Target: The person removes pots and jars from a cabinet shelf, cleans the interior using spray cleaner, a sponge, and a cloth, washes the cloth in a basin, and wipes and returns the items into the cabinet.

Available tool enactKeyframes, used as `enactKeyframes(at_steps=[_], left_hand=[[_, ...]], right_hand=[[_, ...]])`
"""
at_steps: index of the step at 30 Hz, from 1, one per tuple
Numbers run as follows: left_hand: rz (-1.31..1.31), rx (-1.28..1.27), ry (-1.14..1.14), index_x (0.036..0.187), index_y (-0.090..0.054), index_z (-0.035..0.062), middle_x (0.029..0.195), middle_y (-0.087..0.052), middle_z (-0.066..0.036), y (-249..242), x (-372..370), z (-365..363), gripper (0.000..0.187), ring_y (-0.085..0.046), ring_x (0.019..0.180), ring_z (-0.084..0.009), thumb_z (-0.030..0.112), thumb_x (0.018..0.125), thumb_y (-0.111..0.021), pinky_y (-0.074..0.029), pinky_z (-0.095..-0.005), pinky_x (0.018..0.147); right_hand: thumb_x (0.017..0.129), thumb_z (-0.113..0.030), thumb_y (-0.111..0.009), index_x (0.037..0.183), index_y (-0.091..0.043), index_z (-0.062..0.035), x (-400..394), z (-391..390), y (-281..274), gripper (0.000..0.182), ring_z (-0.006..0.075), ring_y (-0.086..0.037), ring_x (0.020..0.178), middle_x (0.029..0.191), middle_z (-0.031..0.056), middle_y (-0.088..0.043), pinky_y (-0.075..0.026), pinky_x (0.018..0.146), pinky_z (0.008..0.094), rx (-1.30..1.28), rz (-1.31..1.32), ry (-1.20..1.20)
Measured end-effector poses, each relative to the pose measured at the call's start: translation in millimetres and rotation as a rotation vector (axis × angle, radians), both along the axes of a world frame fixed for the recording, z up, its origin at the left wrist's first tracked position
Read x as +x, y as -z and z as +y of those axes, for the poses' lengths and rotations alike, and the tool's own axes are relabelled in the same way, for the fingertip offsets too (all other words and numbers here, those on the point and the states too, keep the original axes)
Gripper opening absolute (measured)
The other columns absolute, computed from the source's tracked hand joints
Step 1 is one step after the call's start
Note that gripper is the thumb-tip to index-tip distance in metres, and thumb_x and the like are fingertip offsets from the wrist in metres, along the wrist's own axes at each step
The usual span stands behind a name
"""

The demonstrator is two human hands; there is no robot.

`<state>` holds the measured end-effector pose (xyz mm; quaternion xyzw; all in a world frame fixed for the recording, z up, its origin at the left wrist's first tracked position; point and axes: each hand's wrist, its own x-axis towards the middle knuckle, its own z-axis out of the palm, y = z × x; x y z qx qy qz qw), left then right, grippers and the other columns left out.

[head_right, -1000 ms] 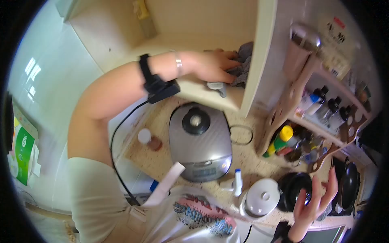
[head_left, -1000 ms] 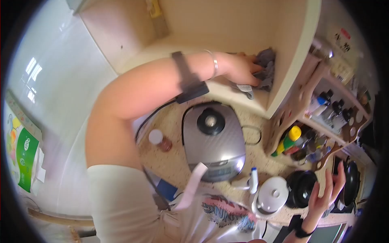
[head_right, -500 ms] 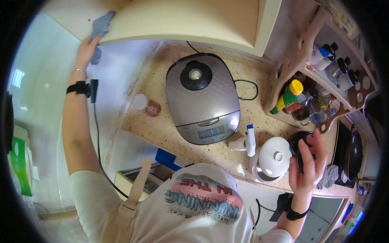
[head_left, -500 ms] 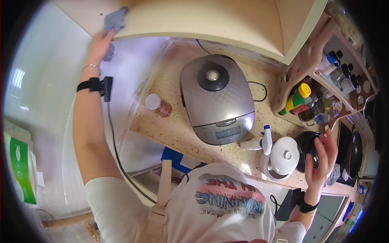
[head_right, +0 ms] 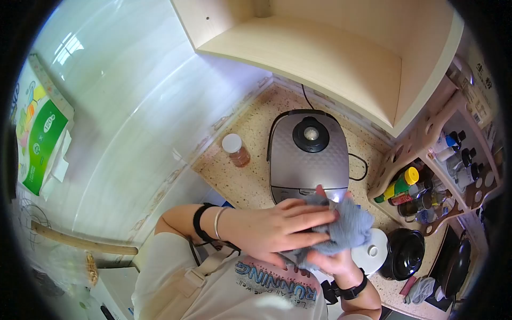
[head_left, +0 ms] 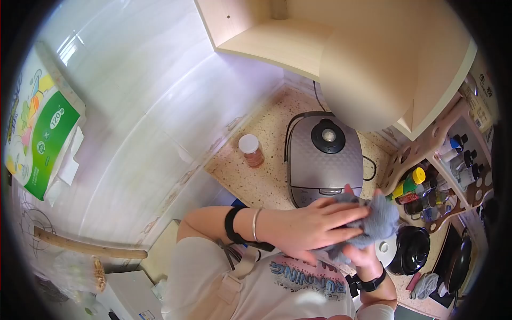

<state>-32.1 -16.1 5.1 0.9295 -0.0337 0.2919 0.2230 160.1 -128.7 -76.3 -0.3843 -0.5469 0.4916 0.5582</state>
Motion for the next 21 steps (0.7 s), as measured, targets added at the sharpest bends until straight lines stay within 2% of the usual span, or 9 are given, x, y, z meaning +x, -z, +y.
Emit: enactKeyframes(at_steps=[2,3,6,7,8,11,16,20,21], left_hand=[[0.134,-0.129,0.143,0.112,-0.059,0.0066,0.128,-0.048,-0.016,-0.2,-27.5,30.1,0.051,-0.043,0.121,-0.0272,0.041,0.076,-0.067,-0.036,-0.0442,0.095],[0.163,-0.478,0.038,0.115,-0.057,0.0059,0.133,-0.045,-0.016,13.7,-49.4,56.8,0.051,-0.042,0.123,-0.0269,0.032,0.074,-0.072,-0.036,-0.0422,0.095],[0.02,-0.216,-1.047,0.116,-0.049,-0.0009,0.106,-0.058,-0.019,97.5,-110.0,137.2,0.074,-0.055,0.1,-0.0341,0.027,0.056,-0.083,-0.044,-0.0378,0.087],[-0.044,-0.138,-1.123,0.117,-0.046,-0.0018,0.101,-0.058,-0.019,154.7,-135.0,157.6,0.081,-0.055,0.096,-0.0338,0.028,0.052,-0.084,-0.044,-0.0384,0.085],[-0.117,-0.058,-1.168,0.118,-0.044,-0.0028,0.097,-0.057,-0.019,192.4,-146.2,163.7,0.087,-0.055,0.093,-0.0335,0.029,0.048,-0.085,-0.045,-0.039,0.083],[-0.333,-0.794,-1.034,0.129,-0.029,-0.0012,0.118,-0.049,-0.012,280.9,-154.1,173.3,0.091,-0.052,0.105,-0.0211,0.008,0.054,-0.08,-0.046,-0.0344,0.089],[-0.377,-0.735,-1.126,0.124,-0.035,0.0011,0.108,-0.053,-0.011,282.2,-120.6,149.3,0.067,-0.053,0.103,-0.0218,-0.001,0.066,-0.069,-0.046,-0.0346,0.088],[-0.163,-0.647,-1.191,0.125,-0.034,0.0003,0.097,-0.057,-0.01,242.3,-147.3,157.0,0.063,-0.056,0.099,-0.0218,0.003,0.072,-0.067,-0.048,-0.035,0.084],[-0.162,-0.862,-1.041,0.126,-0.033,-0.0003,0.096,-0.058,-0.009,234.8,-139.1,155.4,0.064,-0.056,0.099,-0.0216,0.005,0.072,-0.068,-0.048,-0.0348,0.084]], right_hand=[[0.079,-0.016,-0.062,0.137,-0.024,0.002,-7.7,5.8,-10.6,0.071,0.0272,-0.038,0.124,0.136,0.0176,-0.037,-0.028,0.104,0.0391,-0.124,0.151,-0.037],[0.081,-0.01,-0.058,0.134,-0.029,0.0027,-14.5,10.2,-27.8,0.062,0.0265,-0.042,0.121,0.131,0.0172,-0.043,-0.032,0.102,0.0383,-0.171,0.32,-0.045],[0.078,0.001,-0.056,0.131,-0.035,0.0033,-12.1,9.1,-31.6,0.057,0.0243,-0.047,0.115,0.128,0.0157,-0.047,-0.036,0.098,0.0358,-0.129,0.216,0.038],[0.077,0.001,-0.057,0.13,-0.036,0.0033,-11.8,6.9,-35.4,0.057,0.0241,-0.046,0.115,0.128,0.0152,-0.046,-0.036,0.098,0.0356,-0.125,0.17,0.072],[0.077,-0.002,-0.063,0.127,-0.04,0.0031,-13.1,12.2,-32.6,0.055,0.0228,-0.047,0.114,0.125,0.0131,-0.049,-0.036,0.098,0.035,-0.045,0.089,0.079],[0.078,-0.033,-0.07,0.129,-0.041,0.0018,-10.3,20.7,-13.4,0.068,0.0231,-0.043,0.117,0.124,0.0143,-0.05,-0.03,0.102,0.0368,-0.052,-0.133,-0.06],[0.095,-0.04,-0.041,0.133,-0.034,0.0037,-36.7,49.5,8.3,0.059,0.0282,-0.026,0.132,0.141,0.0173,-0.03,-0.019,0.108,0.0364,0.099,-0.01,-0.125],[0.096,-0.033,-0.04,0.132,-0.037,0.001,-46.8,65.1,-0.7,0.05,0.0278,-0.028,0.131,0.14,0.0183,-0.032,-0.019,0.108,0.0364,0.364,-0.206,-0.037],[0.096,-0.032,-0.041,0.132,-0.037,0.0014,-44.6,65.5,-3.3,0.05,0.0277,-0.029,0.131,0.139,0.0184,-0.033,-0.02,0.107,0.0362,0.313,-0.205,-0.019]])
